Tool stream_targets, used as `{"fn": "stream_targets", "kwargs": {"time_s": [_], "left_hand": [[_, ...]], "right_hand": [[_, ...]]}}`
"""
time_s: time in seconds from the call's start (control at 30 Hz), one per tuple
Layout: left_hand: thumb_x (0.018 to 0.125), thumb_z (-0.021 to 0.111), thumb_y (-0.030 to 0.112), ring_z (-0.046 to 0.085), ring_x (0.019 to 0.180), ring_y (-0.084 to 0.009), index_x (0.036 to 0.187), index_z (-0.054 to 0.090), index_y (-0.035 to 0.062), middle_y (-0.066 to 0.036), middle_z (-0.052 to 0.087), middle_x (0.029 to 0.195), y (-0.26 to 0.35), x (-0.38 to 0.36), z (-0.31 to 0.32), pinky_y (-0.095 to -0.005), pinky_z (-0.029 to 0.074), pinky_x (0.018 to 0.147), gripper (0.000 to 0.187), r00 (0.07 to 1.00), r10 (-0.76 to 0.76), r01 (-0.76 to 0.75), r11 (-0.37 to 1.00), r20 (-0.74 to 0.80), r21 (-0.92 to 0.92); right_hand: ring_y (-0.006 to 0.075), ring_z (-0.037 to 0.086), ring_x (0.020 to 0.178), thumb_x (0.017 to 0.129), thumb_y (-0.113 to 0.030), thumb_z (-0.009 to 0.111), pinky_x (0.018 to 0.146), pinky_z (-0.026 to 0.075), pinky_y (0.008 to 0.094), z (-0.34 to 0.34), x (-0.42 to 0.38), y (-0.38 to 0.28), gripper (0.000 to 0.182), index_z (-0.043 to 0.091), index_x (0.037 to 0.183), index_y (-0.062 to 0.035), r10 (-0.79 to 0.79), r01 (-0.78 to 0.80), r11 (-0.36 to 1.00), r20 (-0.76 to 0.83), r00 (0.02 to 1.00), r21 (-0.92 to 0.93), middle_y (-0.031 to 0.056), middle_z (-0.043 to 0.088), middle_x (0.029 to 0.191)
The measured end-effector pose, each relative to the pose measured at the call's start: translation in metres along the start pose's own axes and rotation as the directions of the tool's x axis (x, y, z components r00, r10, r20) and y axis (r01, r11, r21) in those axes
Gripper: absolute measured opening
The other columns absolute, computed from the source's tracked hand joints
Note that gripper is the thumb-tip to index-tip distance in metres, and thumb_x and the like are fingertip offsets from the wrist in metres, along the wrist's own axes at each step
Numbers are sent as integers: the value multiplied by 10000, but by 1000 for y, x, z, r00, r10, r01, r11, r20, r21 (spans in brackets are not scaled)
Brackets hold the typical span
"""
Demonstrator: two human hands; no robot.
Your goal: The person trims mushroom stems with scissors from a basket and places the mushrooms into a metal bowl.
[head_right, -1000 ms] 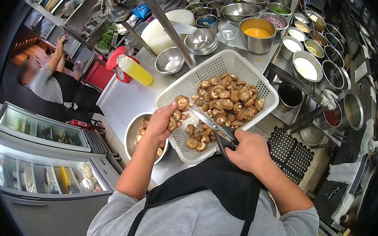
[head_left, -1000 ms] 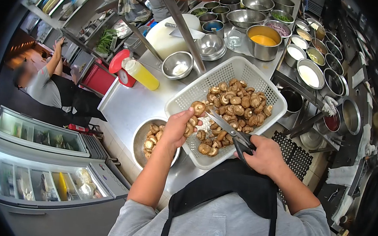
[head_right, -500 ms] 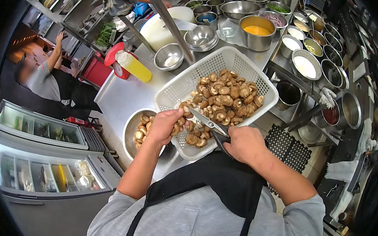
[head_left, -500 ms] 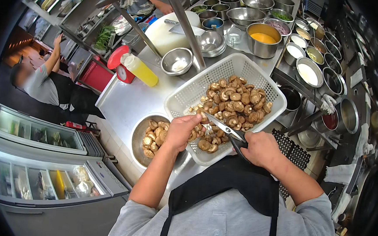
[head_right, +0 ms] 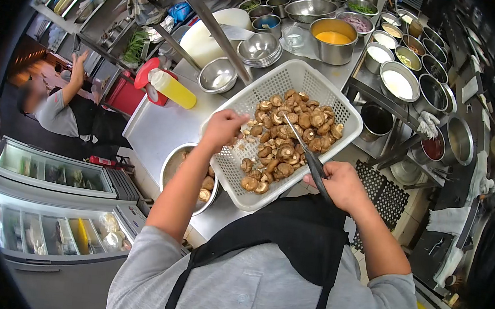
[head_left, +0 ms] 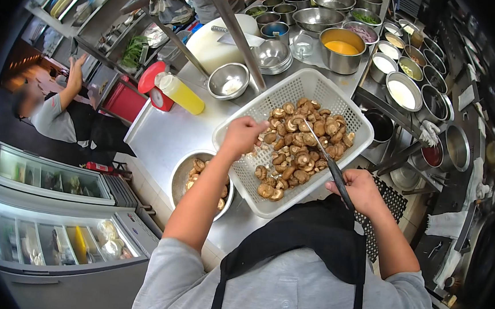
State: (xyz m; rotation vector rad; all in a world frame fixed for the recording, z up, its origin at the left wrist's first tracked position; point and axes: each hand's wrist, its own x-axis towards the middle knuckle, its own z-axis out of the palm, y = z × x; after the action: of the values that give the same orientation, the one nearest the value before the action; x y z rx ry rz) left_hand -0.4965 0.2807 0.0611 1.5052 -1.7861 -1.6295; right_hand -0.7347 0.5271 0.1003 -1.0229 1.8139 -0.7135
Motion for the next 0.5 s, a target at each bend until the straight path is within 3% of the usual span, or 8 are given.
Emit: {"fn": "stream_targets", "kwargs": {"time_s": [0.03,0.07,0.13,0.23,0.37,0.47,0.5], "left_hand": [[867,677,244,675,832,-224,1117,676,89,-143,623,1033,0,10,11,-351,557,583,294,997,20,21,866,-76,500],[867,677,244,675,832,-224,1117,676,89,-143,623,1033,-4,14,23,-351,557,583,294,997,25,16,865,-74,502],[813,706,254,678,894,-287,1007,732,106,-161,637,1043,-17,19,43,-420,562,747,245,921,387,-146,436,-39,888],[776,704,242,658,946,-336,1049,737,150,-162,642,1050,-36,44,44,-439,536,844,290,950,311,-106,357,-11,928],[790,670,215,656,970,-320,1054,740,145,-166,648,1021,-36,40,27,-433,536,845,282,972,234,-104,283,36,954],[781,678,173,656,926,-313,1033,739,115,-162,659,1009,-15,9,15,-410,542,817,265,948,317,-154,395,23,906],[773,682,138,655,929,-288,1029,737,99,-146,667,1022,-9,-4,10,-381,537,828,265,906,421,-292,555,40,779]], "right_hand": [[124,512,535,774,-407,811,524,439,326,2,0,-1,477,635,678,27,-2,2,1000,-3,1000,2,54,552,554],[127,514,531,775,-408,810,522,438,326,3,0,-2,477,637,685,27,-18,18,1000,-2,1000,-14,55,558,557],[130,516,528,775,-409,809,520,437,325,5,-2,-4,477,638,691,28,-30,30,999,-6,1000,-28,56,564,560],[131,526,530,774,-404,810,521,437,325,6,-3,-2,467,646,694,26,-26,25,998,-8,1000,-54,59,575,566],[146,541,538,769,-402,811,534,448,334,6,-2,5,458,655,699,23,-28,28,999,1,1000,-28,74,581,570],[138,508,531,759,-405,814,519,430,325,4,-3,5,459,646,696,17,-49,49,996,-11,999,-73,59,551,562],[118,474,524,752,-408,817,499,408,310,2,-3,5,458,638,695,10,-75,72,991,-23,997,-113,35,523,556]]}}
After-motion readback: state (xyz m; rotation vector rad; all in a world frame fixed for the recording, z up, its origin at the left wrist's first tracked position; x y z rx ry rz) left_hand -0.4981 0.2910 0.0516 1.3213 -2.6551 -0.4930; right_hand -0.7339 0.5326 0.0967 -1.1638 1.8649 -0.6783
